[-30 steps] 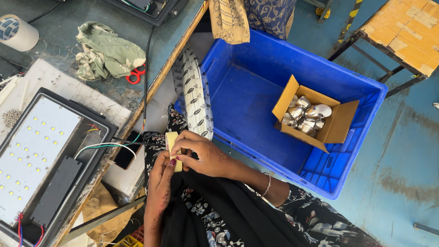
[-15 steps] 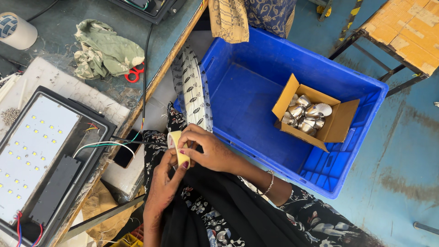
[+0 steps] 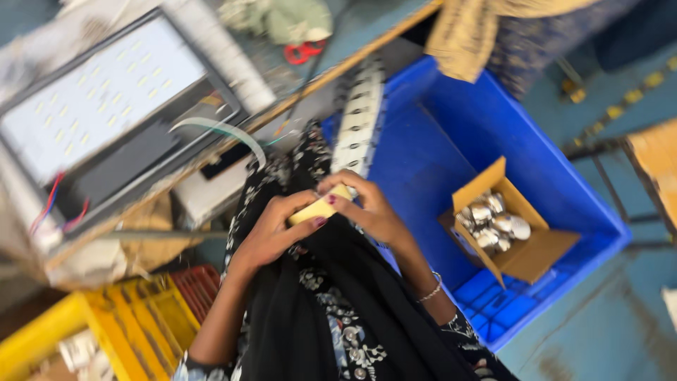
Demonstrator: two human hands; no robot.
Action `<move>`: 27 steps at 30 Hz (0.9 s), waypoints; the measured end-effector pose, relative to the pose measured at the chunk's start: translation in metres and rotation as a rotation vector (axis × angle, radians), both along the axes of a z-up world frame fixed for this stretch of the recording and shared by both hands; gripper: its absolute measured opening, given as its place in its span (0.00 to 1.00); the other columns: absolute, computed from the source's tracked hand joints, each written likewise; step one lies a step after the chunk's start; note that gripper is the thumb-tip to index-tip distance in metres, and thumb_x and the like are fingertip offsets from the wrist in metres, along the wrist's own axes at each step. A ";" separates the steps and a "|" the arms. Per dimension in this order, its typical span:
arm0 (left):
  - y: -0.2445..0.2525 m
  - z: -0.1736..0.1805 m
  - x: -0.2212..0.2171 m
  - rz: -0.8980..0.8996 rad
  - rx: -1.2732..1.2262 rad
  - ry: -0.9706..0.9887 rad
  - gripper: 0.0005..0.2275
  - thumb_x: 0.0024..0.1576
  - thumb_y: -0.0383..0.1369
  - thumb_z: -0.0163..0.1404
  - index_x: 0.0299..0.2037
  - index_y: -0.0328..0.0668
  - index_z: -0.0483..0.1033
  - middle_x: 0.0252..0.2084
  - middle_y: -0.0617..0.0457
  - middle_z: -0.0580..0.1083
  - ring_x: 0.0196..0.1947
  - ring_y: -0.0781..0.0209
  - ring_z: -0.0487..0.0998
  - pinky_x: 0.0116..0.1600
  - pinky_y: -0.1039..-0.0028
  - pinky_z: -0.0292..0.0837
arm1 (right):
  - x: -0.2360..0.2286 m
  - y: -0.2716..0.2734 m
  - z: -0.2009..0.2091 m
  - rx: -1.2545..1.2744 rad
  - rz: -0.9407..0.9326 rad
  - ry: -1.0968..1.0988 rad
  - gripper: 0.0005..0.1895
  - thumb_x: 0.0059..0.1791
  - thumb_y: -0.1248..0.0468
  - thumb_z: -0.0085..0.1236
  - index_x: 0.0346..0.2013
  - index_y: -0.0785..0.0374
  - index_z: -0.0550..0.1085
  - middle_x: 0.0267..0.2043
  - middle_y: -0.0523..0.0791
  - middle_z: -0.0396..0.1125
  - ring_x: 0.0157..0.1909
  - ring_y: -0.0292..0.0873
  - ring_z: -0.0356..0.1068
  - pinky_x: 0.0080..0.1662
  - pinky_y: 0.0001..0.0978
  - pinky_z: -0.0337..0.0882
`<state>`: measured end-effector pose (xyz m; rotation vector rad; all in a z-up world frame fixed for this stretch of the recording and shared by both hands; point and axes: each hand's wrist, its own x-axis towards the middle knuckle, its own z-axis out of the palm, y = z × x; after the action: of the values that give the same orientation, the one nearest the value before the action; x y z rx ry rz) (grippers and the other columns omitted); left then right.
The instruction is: The person wipes the interior of an LED floodlight housing with a cloth, then places a power driver inside. They apply double-sided tape to the driver and the housing, cut the tape with scissors, and press the driver into place. Finally, they place the assembled unit into a blue bin.
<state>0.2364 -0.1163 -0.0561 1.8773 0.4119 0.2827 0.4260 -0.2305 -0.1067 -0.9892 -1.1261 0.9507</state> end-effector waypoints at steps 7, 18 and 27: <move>0.019 -0.003 -0.035 0.066 -0.092 -0.056 0.19 0.61 0.41 0.51 0.22 0.36 0.68 0.17 0.60 0.60 0.20 0.75 0.59 0.25 0.75 0.51 | -0.017 0.019 -0.009 -0.254 0.402 0.153 0.16 0.56 0.55 0.53 0.35 0.66 0.73 0.32 0.43 0.69 0.32 0.34 0.69 0.38 0.25 0.69; 0.055 0.053 -0.140 0.523 0.415 -0.300 0.09 0.61 0.31 0.53 0.47 0.35 0.76 0.47 0.47 0.76 0.52 0.61 0.77 0.59 0.70 0.70 | -0.059 0.086 0.012 -0.170 0.620 0.034 0.25 0.54 0.49 0.53 0.38 0.72 0.76 0.37 0.48 0.72 0.27 0.35 0.69 0.30 0.25 0.70; 0.139 0.017 -0.260 1.232 0.272 -0.462 0.07 0.68 0.27 0.51 0.53 0.32 0.72 0.51 0.50 0.74 0.52 0.64 0.74 0.60 0.75 0.69 | 0.006 0.161 0.107 0.140 -0.030 -0.110 0.15 0.59 0.55 0.56 0.38 0.66 0.71 0.34 0.46 0.64 0.32 0.38 0.61 0.37 0.32 0.60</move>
<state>-0.0232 0.0226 -0.0390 1.5055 1.2052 1.6083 0.4324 -0.0700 -0.0001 -0.9507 -1.2494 0.7899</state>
